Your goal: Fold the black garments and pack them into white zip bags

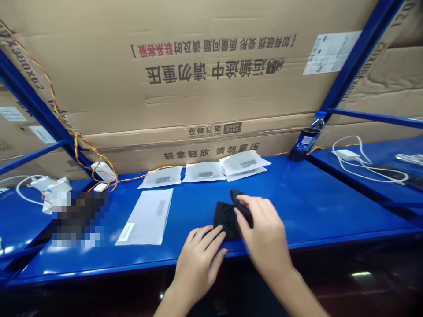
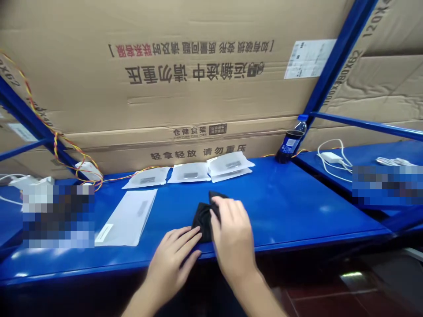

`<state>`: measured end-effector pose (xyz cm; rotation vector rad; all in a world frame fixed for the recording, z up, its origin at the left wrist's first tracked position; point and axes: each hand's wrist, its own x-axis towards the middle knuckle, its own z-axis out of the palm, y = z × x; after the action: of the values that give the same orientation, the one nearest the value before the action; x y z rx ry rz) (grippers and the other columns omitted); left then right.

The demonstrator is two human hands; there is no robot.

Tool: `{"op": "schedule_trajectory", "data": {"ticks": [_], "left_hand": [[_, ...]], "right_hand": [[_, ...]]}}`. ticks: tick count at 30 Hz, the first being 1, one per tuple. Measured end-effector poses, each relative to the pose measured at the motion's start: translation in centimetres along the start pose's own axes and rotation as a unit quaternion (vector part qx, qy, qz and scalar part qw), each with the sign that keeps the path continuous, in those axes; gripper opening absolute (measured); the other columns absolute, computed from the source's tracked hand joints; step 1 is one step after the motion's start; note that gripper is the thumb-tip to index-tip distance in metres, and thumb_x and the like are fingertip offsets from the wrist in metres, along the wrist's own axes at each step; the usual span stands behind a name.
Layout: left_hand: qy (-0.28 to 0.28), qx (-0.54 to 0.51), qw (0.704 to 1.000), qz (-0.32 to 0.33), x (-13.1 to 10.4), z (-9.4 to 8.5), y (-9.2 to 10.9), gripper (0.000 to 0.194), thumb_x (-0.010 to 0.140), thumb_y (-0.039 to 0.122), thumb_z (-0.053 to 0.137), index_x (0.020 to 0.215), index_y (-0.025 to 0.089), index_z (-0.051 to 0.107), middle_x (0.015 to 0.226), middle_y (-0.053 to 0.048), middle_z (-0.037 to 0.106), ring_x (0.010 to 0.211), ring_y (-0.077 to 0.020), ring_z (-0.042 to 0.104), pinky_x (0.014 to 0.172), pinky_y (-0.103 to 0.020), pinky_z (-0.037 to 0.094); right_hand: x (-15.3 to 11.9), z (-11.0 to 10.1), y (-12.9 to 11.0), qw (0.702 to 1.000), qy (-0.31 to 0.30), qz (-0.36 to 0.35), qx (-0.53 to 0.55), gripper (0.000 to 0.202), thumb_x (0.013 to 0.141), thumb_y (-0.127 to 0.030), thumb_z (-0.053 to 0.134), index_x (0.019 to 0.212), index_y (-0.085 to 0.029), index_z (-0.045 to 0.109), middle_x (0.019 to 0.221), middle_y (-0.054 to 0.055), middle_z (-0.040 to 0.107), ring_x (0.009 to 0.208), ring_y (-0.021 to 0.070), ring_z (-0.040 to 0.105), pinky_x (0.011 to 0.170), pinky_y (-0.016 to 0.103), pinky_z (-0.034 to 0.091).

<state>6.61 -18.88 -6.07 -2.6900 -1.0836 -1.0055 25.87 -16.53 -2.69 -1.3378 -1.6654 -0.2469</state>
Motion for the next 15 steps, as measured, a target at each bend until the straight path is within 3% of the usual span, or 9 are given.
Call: {"op": "schedule_trajectory", "data": {"ticks": [2,4,7,10,12,15], "left_hand": [[0.017,-0.015,1.000,-0.008,-0.2,0.1,0.2,0.030,0.105,0.017,0.052,0.130,0.016,0.070,0.125,-0.013,0.078,0.118,-0.0294,0.073,0.099,-0.047,0.063],[0.053,-0.029,0.998,-0.021,-0.8,-0.3,0.1,0.029,0.104,0.012,0.051,0.124,0.017,0.072,0.122,-0.011,0.079,0.117,-0.0257,0.073,0.101,-0.042,0.062],[0.124,-0.001,0.990,-0.062,-1.5,-1.9,-1.4,0.022,0.103,0.013,0.058,0.118,0.019,0.073,0.114,-0.008,0.080,0.107,-0.0222,0.075,0.097,-0.036,0.062],[0.139,0.124,0.971,-0.151,-1.1,-4.4,-4.5,0.018,0.102,0.023,0.061,0.112,0.018,0.075,0.105,-0.009,0.080,0.099,-0.0264,0.075,0.095,-0.041,0.061],[0.057,0.223,0.938,-0.261,-0.3,-6.0,-6.5,0.030,0.100,0.035,0.064,0.117,0.013,0.075,0.114,-0.016,0.078,0.107,-0.0351,0.074,0.096,-0.049,0.060],[-0.144,0.280,0.875,-0.369,0.9,-7.7,-8.1,0.041,0.104,0.037,0.056,0.126,0.008,0.072,0.125,-0.023,0.074,0.111,-0.0397,0.073,0.092,-0.049,0.060]], "right_hand": [[-2.1,1.2,-2.5,0.996,-0.049,-0.069,0.018,0.024,0.106,-0.019,0.046,0.114,-0.018,0.069,0.100,0.012,0.077,0.091,0.0281,0.071,0.082,0.043,0.057],[-3.6,1.5,-3.7,0.991,-0.067,-0.094,0.061,0.028,0.107,-0.015,0.043,0.113,-0.017,0.070,0.102,0.011,0.079,0.093,0.0261,0.073,0.084,0.041,0.060],[-3.6,0.3,-3.0,0.990,-0.030,-0.054,0.124,0.021,0.105,-0.013,0.051,0.112,-0.019,0.070,0.101,0.009,0.079,0.093,0.0228,0.074,0.084,0.036,0.061],[-2.4,-0.8,-0.9,0.996,-0.009,-0.059,0.064,0.020,0.104,-0.023,0.061,0.121,-0.018,0.069,0.109,0.011,0.079,0.107,0.0292,0.072,0.092,0.045,0.059],[-2.0,-0.8,0.4,0.992,-0.067,-0.106,0.003,0.043,0.104,-0.037,0.060,0.141,-0.014,0.061,0.134,0.017,0.072,0.132,0.0376,0.062,0.105,0.058,0.053],[-2.8,-0.1,1.5,0.971,-0.178,-0.157,-0.035,0.074,0.103,-0.051,0.059,0.162,-0.011,0.038,0.159,0.019,0.053,0.151,0.0416,0.044,0.116,0.067,0.044]]}}
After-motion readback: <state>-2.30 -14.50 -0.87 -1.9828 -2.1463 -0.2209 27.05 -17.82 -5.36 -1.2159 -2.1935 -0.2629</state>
